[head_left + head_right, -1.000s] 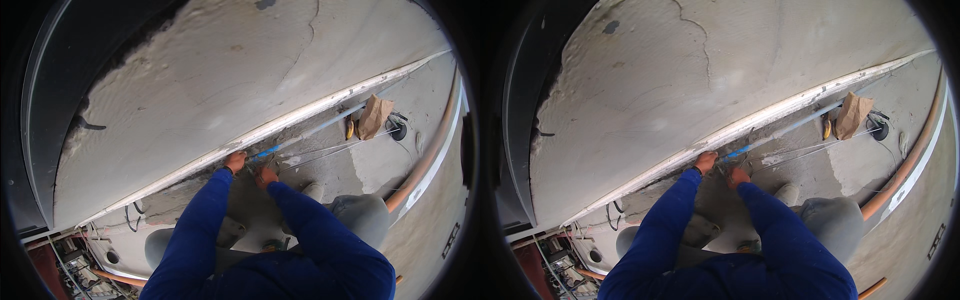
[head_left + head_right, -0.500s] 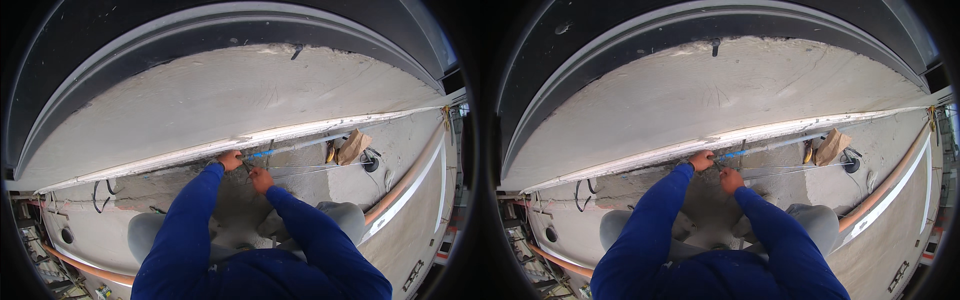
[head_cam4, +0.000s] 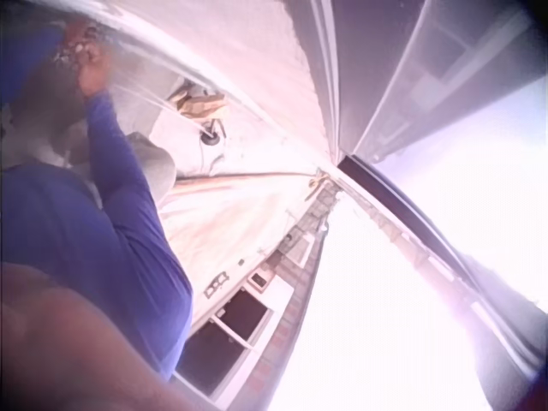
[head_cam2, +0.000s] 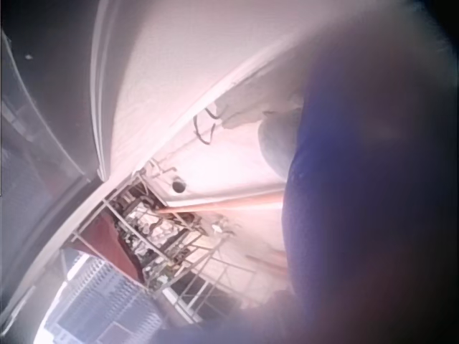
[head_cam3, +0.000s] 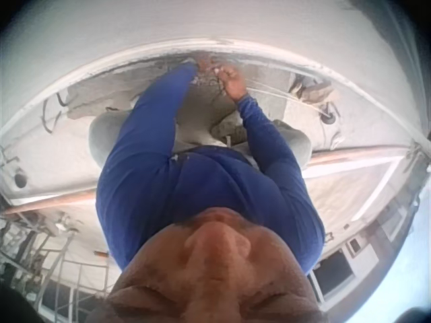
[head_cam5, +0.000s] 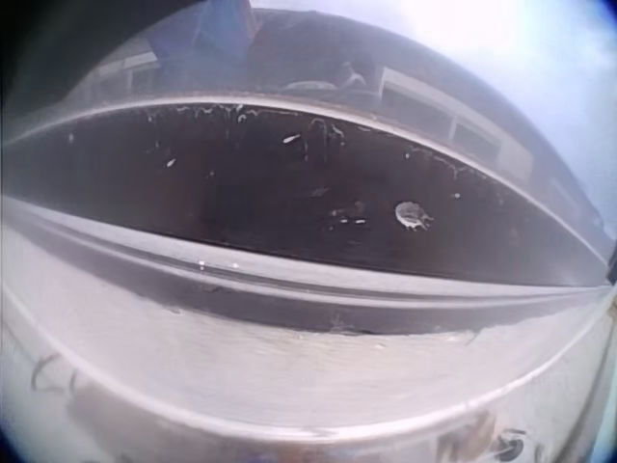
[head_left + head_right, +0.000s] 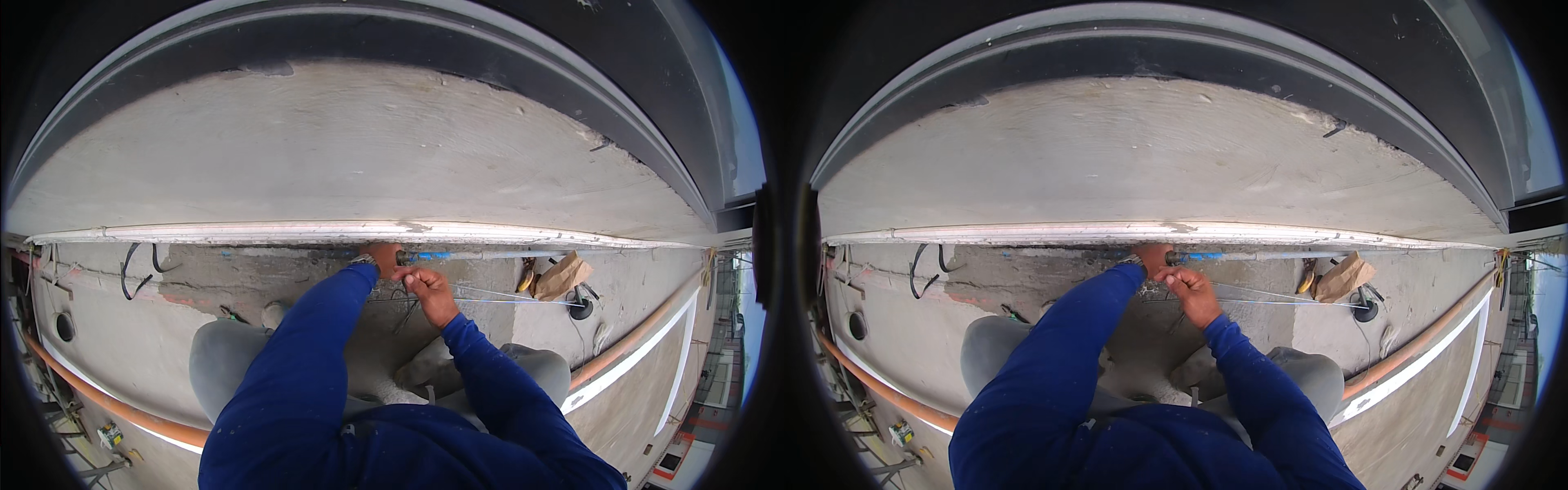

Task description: The person is installing an LED light strip on the ceiling. They are connecting wires and securing the strip in place.

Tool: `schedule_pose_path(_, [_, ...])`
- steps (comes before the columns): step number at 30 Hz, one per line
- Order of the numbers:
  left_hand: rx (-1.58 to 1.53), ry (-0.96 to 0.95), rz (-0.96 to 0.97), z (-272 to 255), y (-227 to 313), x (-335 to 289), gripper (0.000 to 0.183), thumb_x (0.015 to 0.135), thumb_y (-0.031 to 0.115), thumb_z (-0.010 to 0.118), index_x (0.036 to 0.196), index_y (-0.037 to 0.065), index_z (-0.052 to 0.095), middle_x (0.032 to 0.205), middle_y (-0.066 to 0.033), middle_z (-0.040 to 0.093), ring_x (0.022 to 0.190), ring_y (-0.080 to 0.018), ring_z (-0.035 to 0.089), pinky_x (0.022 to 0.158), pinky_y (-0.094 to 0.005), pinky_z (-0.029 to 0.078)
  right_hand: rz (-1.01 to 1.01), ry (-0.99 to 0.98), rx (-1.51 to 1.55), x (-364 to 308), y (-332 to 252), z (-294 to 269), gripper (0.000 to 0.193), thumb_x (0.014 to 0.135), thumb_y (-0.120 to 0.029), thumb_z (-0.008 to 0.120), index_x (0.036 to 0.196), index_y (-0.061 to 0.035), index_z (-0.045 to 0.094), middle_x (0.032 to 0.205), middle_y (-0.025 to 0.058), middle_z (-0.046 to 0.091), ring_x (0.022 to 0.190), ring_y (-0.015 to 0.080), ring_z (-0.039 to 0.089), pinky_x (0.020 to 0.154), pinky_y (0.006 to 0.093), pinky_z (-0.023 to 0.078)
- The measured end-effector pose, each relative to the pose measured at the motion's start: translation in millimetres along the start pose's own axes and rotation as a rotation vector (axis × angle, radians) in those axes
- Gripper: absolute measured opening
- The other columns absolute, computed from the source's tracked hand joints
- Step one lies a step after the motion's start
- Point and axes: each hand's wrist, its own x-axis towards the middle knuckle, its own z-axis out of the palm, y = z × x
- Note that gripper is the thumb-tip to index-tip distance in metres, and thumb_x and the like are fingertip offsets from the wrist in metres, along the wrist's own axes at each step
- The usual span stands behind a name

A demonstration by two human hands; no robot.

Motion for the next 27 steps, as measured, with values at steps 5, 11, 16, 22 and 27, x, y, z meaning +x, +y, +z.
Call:
schedule_pose_path(5, [0.029, 0.032, 0.034, -11, 0, 1, 0.037, 0.088, 0.019, 0.063, 0.124, 0.014, 0.071, 0.125, -0.0175, 0.071, 0.12, -0.0359, 0.067, 0.1, -0.0511, 0.054, 0.208, 0.157, 0.08, -15, 19, 1, 0.031, 0.106, -0.02, 0.058, 0.078, -0.0061, 0.058, 0.083, 0.0054, 0.066, 0.081, 0.0147, 0.059, 0.082, 0.0319, 0.048])
schedule_pose_path(11, [0.093, 0.106, -0.028, -3, 10, -3, 0.035, 0.09, 0.015, 0.059, 0.121, 0.01, 0.072, 0.12, -0.0201, 0.072, 0.115, -0.0368, 0.069, 0.097, -0.05, 0.056, 0.372, 0.275, 0.127, -25, 18, 3, 0.031, 0.106, -0.022, 0.057, 0.079, -0.0077, 0.06, 0.078, 0.0036, 0.062, 0.066, 0.0099, 0.052, 0.064, 0.028, 0.043])
schedule_pose_path(16, [0.058, 0.193, -0.047, 0, 14, -6, 0.035, 0.09, 0.016, 0.06, 0.121, 0.011, 0.073, 0.119, -0.0191, 0.073, 0.114, -0.0361, 0.07, 0.097, -0.0501, 0.056, 0.361, 0.261, 0.041, -25, 15, 4, 0.031, 0.105, -0.022, 0.057, 0.077, -0.0072, 0.059, 0.072, 0.0001, 0.059, 0.062, 0.0077, 0.049, 0.059, 0.027, 0.04])
schedule_pose_path(22, [0.056, 0.29, -0.009, 9, 1, 5, 0.041, 0.084, 0.016, 0.062, 0.123, 0.011, 0.072, 0.118, -0.0204, 0.073, 0.11, -0.0379, 0.07, 0.095, -0.0513, 0.056, 0.26, 0.297, -0.088, -24, -8, 13, 0.036, 0.101, -0.016, 0.061, 0.069, -0.0044, 0.047, 0.063, -0.0019, 0.043, 0.063, 0.0072, 0.038, 0.056, 0.0337, 0.034])
schedule_pose_path(27, [0.048, 0.328, -0.027, 11, 5, 8, 0.041, 0.081, 0.015, 0.064, 0.12, 0.011, 0.074, 0.117, -0.0199, 0.073, 0.109, -0.0386, 0.07, 0.094, -0.0515, 0.056, 0.193, 0.3, -0.136, -27, -9, 13, 0.038, 0.101, -0.015, 0.062, 0.07, -0.004, 0.044, 0.062, 0.0007, 0.039, 0.064, 0.0094, 0.036, 0.057, 0.0356, 0.034])
